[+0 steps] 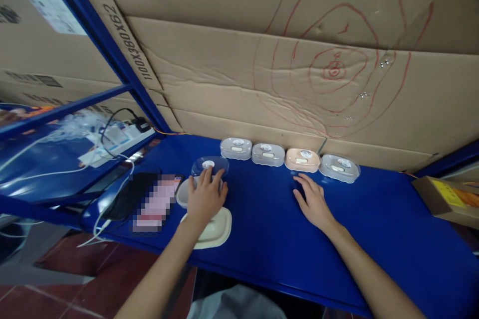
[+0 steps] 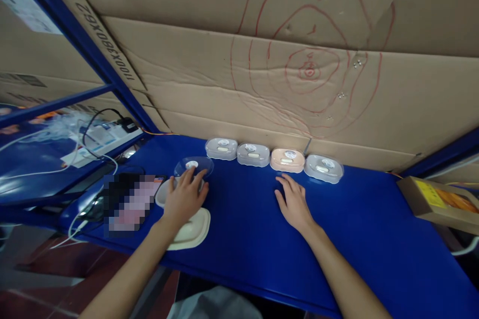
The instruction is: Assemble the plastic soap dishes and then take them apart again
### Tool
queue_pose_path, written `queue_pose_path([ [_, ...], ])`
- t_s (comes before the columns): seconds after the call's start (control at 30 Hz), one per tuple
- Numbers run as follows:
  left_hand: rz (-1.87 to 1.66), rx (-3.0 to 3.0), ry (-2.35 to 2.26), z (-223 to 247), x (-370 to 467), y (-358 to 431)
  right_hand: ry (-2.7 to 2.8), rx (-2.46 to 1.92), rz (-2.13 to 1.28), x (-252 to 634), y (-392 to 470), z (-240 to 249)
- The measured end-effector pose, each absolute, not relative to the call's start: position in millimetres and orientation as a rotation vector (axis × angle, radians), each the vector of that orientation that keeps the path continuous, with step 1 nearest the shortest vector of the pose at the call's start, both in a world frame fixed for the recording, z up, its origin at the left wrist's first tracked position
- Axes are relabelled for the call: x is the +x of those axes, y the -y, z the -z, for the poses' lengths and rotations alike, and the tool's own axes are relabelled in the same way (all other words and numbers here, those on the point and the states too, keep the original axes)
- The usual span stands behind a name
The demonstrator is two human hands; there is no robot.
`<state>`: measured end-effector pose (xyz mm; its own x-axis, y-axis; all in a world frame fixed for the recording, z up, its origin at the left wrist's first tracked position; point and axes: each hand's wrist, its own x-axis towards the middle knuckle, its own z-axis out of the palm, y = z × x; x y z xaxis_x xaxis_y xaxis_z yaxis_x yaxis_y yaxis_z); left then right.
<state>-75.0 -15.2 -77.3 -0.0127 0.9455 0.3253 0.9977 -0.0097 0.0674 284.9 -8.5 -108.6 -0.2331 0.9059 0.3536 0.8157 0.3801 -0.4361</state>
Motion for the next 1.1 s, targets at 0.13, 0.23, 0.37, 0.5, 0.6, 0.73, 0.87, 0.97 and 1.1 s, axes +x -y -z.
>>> queue_pose_path([
  [0.13,0.424,-2.003,2.124,79,-88,-9,2.134,-1.499,-0.195,286,8,108],
  [0.23,0.435,-1.961,2.155,80,-91,-25,2.169,-1.508,-0.18,286,9,108],
  [0.37,0.452,-1.938,2.182,81,-97,-46,2.212,-1.514,-0.155,286,9,109],
  [0.5,0.45,-1.938,2.2,79,-102,-66,2.238,-1.514,-0.132,286,10,109],
  [0.6,0.454,-1.947,2.185,79,-100,-74,2.251,-1.511,-0.123,285,10,110],
  [0.73,0.46,-1.999,2.135,82,-92,-76,2.262,-1.514,-0.118,285,10,110],
  [0.87,0.481,-2.063,2.065,83,-78,-76,2.275,-1.522,-0.113,285,10,110],
  [0.97,0.506,-2.111,2.002,84,-66,-74,2.287,-1.526,-0.107,285,10,109],
  [1.1,0.526,-2.193,1.909,85,-52,-70,2.302,-1.529,-0.102,285,10,109],
])
